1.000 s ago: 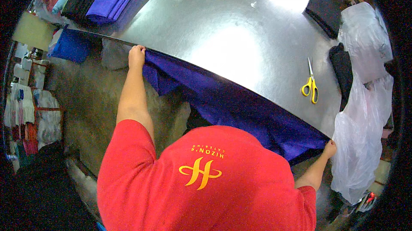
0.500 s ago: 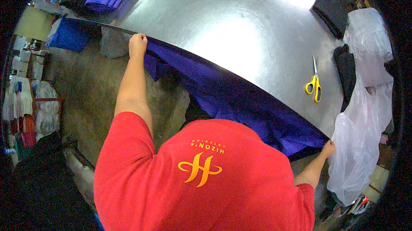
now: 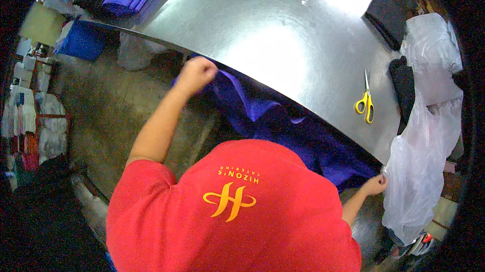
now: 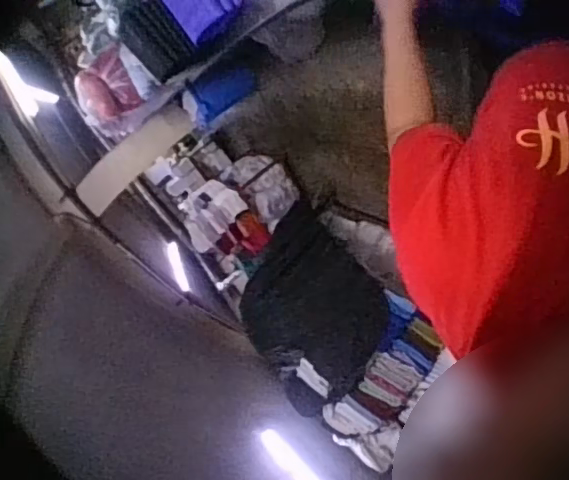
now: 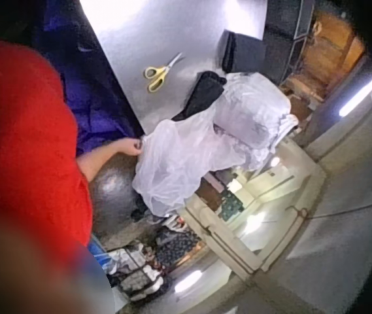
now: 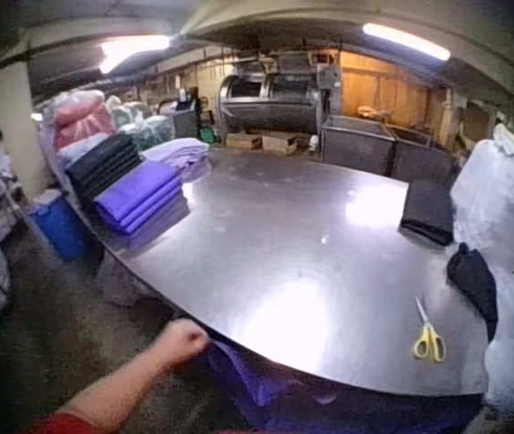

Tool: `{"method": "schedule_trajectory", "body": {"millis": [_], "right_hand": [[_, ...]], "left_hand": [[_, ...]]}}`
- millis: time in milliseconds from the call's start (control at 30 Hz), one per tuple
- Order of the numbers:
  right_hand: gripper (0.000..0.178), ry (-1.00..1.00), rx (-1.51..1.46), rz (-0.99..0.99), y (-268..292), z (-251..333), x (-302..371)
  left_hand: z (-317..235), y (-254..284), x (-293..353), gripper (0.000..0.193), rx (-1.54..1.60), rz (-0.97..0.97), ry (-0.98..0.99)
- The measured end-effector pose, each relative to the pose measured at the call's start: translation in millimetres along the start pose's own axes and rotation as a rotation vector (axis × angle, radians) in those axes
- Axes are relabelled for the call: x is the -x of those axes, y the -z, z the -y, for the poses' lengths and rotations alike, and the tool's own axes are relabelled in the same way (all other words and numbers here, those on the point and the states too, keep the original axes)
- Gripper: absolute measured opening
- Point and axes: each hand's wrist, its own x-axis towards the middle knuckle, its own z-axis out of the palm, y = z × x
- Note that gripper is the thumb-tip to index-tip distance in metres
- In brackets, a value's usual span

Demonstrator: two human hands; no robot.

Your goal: The person folds a large piece of purple fabric on a metal table, then uses yellow-handled scissors to trim the edges. The person repeatedly folds and cuts the fabric, adjusting its position on the table between cuts.

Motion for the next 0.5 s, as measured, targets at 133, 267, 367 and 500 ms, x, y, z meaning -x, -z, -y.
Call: {"method": "schedule_trajectory", "body": {"millis": [133, 267, 367, 500], "right_hand": [[0.017, -0.012, -0.812, 0.748, 31, 154, 109], [0.047, 0.985, -0.757, 1.402, 80, 268, 183], [0.024, 0.953, -0.727, 1.332, 99, 306, 198], [0.013, 0.955, -0.747, 1.278, 101, 322, 198]], "left_hand": [[-103, -54, 33, 0.008, 0.095, 0.354, -0.246], [-161, -74, 36, 0.009, 0.133, 0.412, -0.352], [-172, -71, 35, 0.009, 0.043, 0.371, -0.376], [-174, -58, 42, 0.010, 0.027, 0.205, -0.308]]}}
